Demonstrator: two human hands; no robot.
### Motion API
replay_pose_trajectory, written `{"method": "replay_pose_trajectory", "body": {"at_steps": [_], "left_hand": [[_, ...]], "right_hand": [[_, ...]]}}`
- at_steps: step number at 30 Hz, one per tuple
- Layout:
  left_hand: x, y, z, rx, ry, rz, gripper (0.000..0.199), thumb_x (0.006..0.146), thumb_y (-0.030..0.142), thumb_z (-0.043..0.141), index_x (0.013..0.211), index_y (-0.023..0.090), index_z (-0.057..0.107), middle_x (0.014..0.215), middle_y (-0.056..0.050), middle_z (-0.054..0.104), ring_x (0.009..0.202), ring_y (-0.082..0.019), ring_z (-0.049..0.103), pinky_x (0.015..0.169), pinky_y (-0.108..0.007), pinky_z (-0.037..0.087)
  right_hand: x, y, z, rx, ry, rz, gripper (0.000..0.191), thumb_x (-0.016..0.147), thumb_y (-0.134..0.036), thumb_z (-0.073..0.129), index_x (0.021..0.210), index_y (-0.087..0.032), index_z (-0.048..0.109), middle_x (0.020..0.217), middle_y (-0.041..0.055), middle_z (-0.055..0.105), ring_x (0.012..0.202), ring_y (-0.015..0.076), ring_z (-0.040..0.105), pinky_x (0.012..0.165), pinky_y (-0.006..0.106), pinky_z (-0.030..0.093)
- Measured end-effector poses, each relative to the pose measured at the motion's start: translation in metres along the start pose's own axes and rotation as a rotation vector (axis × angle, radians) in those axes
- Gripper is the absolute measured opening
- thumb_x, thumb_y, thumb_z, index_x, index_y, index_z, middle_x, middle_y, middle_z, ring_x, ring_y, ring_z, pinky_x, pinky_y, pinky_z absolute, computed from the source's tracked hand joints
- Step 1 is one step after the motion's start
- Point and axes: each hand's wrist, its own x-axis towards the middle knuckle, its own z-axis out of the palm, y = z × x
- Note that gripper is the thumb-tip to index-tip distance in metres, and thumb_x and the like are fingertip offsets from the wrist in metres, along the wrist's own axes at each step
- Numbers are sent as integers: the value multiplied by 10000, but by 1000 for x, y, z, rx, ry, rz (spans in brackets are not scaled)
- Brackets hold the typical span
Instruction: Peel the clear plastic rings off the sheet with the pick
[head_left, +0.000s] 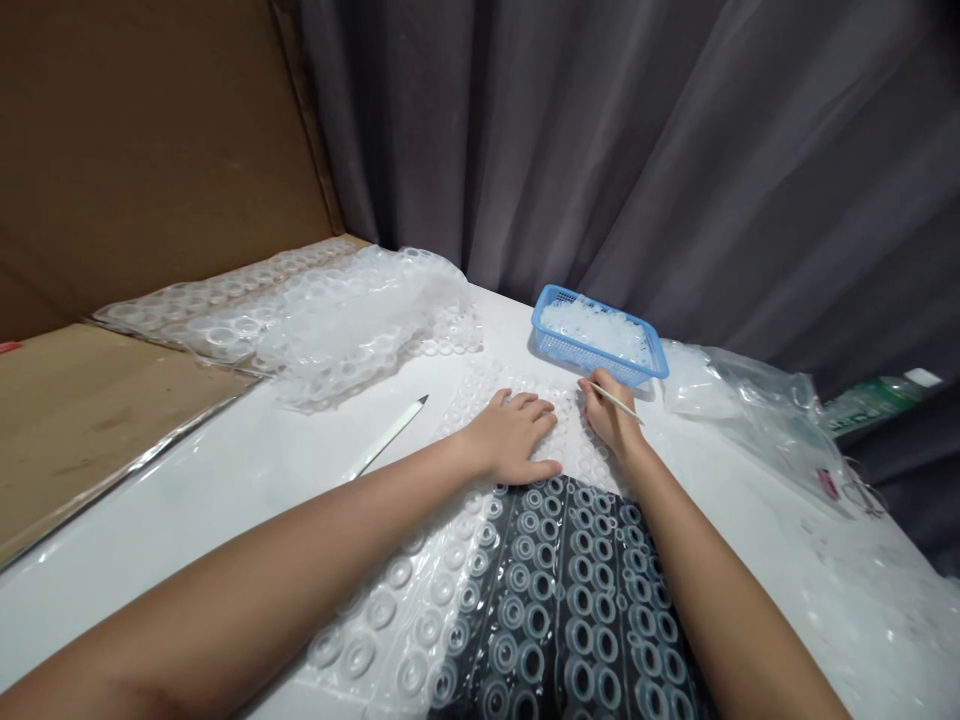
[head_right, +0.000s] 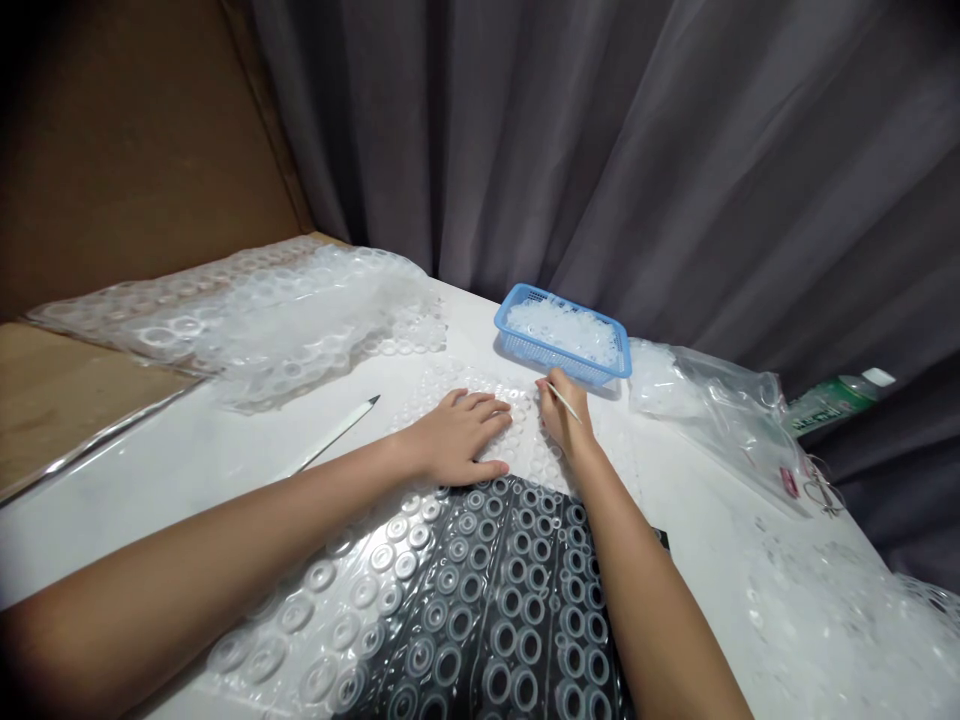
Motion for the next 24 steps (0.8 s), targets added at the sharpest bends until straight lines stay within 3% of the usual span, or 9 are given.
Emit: {"method": "replay_pose_trajectory", "body": {"at_steps": [4, 7, 9, 14, 21, 24], "left_hand": [[0, -1, 1, -2, -1, -1, 606, 823, 610, 432, 1248, 180, 464, 1377, -122, 441, 1268, -348, 342, 1019, -540, 217], [-1, -1, 2, -1, -5, 0, 624, 824, 622, 422, 1265, 181, 446, 1392, -124, 425, 1277, -348, 331, 1022, -547, 211], [-1, -1, 3, -2, -4, 2, 627, 826, 625, 418, 1271, 183, 442, 1399, -128, 417, 1285, -348, 323, 1027, -546, 205], [-1, -1, 3, -19, -10, 5, 625, 835, 622, 400, 1283, 188, 434, 1412, -123, 404, 1296, -346, 310, 1038, -550, 188], [-1, -1, 2, -13, -18, -9, 608, 831, 626, 406, 1270, 207, 441, 1412, -116, 406, 1298, -341, 306, 1041, -538, 183], [-1, -1, 2, -6, -16, -6, 613, 834, 629, 399, 1274, 204, 438, 1415, -119, 399, 1297, -341, 305, 1038, -541, 188]], "right_hand": [[1, 4, -2, 26, 127, 120, 232, 846, -412, 439, 782, -211, 536, 625, 12, 601, 457, 140, 527, 397, 239, 422], [1, 1, -1, 68, 35, 62, 247, 789, -443, 539, 742, -203, 573, 926, 55, 676, 559, 138, 570, 438, 237, 438], [2, -2, 2, 107, -78, -6, 249, 774, -446, 569, 738, -202, 598, 995, 51, 680, 596, 139, 578, 470, 237, 432], [5, -5, 10, 122, -208, -36, 265, 785, -452, 563, 723, -200, 612, 591, 6, 638, 535, 150, 554, 477, 236, 388], [7, -3, 10, 115, -219, -50, 269, 793, -453, 558, 705, -202, 597, 555, 0, 617, 505, 150, 548, 484, 246, 391], [7, -4, 10, 79, -218, -87, 249, 800, -432, 551, 697, -210, 600, 624, 17, 655, 578, 173, 588, 545, 266, 425]]}}
